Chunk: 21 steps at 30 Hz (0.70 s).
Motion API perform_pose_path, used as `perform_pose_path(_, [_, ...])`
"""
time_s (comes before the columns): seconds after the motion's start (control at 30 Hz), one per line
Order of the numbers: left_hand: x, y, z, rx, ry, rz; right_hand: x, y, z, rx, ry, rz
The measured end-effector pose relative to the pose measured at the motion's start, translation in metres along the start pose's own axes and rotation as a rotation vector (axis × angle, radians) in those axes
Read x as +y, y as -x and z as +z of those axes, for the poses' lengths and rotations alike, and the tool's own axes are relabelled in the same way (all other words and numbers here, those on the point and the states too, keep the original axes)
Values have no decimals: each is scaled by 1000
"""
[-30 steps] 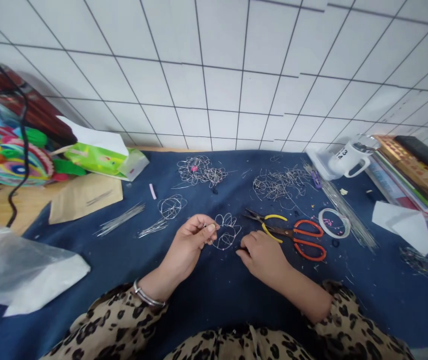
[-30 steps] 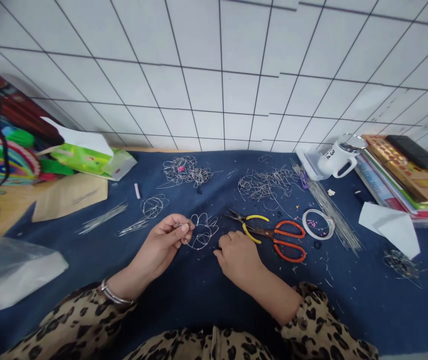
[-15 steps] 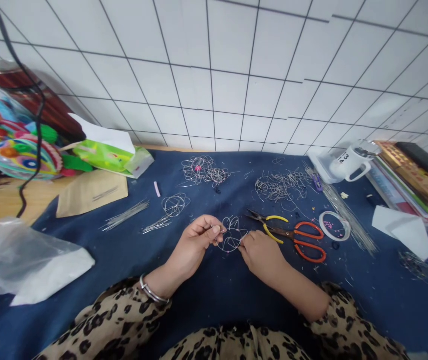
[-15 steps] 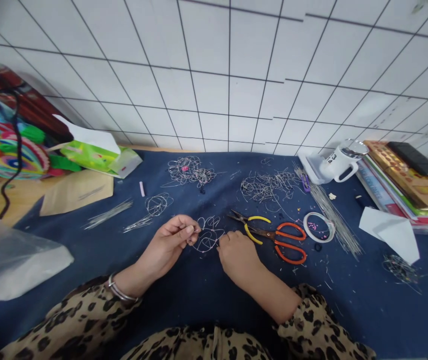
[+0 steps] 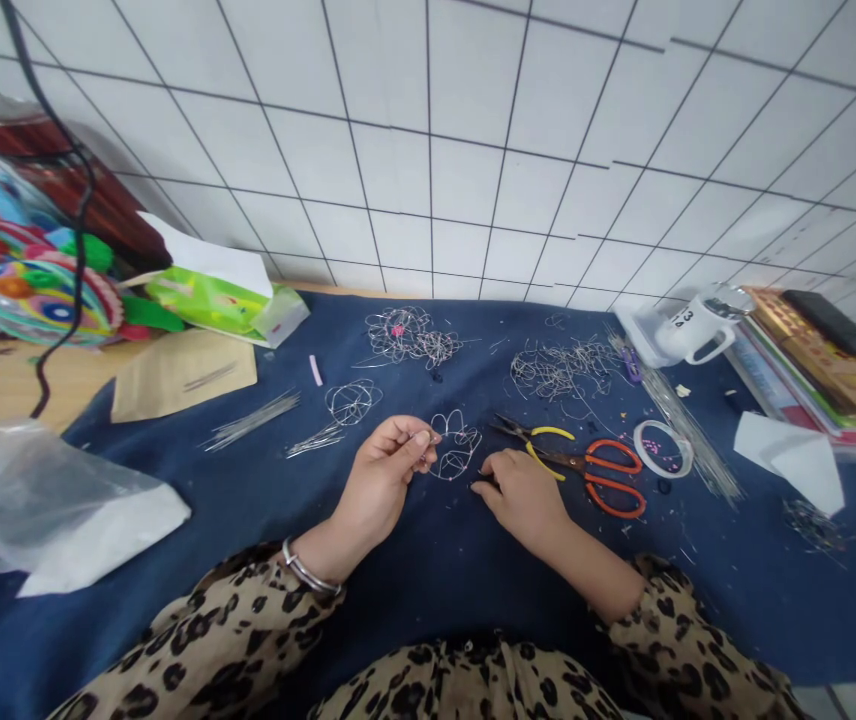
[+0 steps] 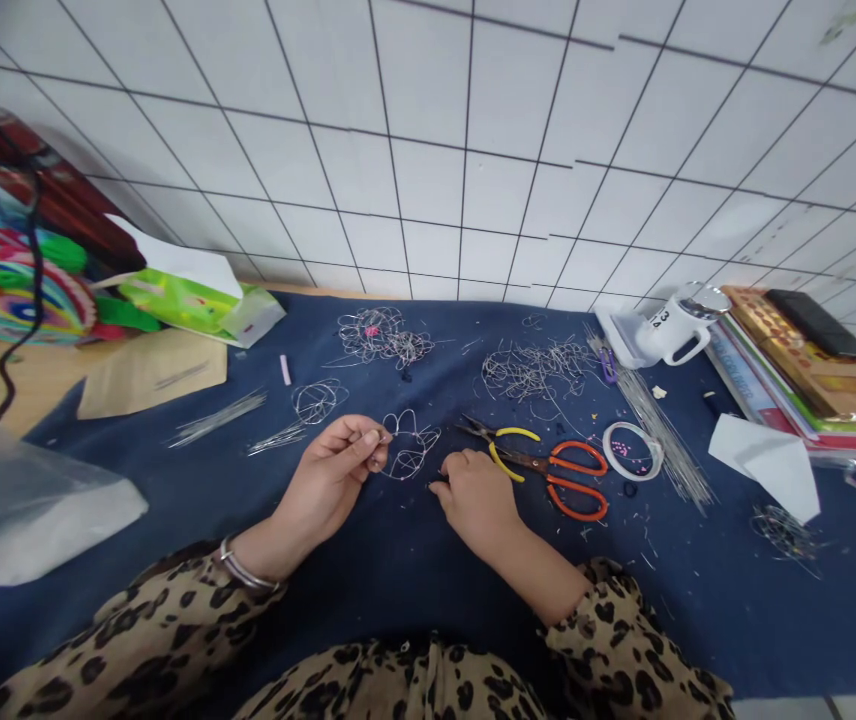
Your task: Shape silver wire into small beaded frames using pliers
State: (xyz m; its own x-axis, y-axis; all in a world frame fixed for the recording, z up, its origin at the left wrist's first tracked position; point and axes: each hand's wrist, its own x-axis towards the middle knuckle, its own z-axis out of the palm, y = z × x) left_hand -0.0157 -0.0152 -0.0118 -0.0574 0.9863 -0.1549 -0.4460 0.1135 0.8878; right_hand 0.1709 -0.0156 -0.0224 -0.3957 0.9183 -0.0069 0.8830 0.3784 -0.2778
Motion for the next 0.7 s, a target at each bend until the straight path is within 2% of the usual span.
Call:
perform_pose_path(0.2, [0,3,2,-38,-15,-1,-1,1,-2,-15,-13,-43])
perform_pose_path(0.43, [1,5,2,-102,-50,17,9,4,-4,-40,-117,-244])
perform_pose_path(0.57, [2,4,0,-135,-99,16,12,2,-19,7,-208,-205])
perform_pose_path(0.67, [3,4,-1,-178,-120,5,10,1,-33,47,-315,-63])
perform_pose_path(0.7, [4,4,-2,-195,-120,0,9,0,-37,65,-348,-69])
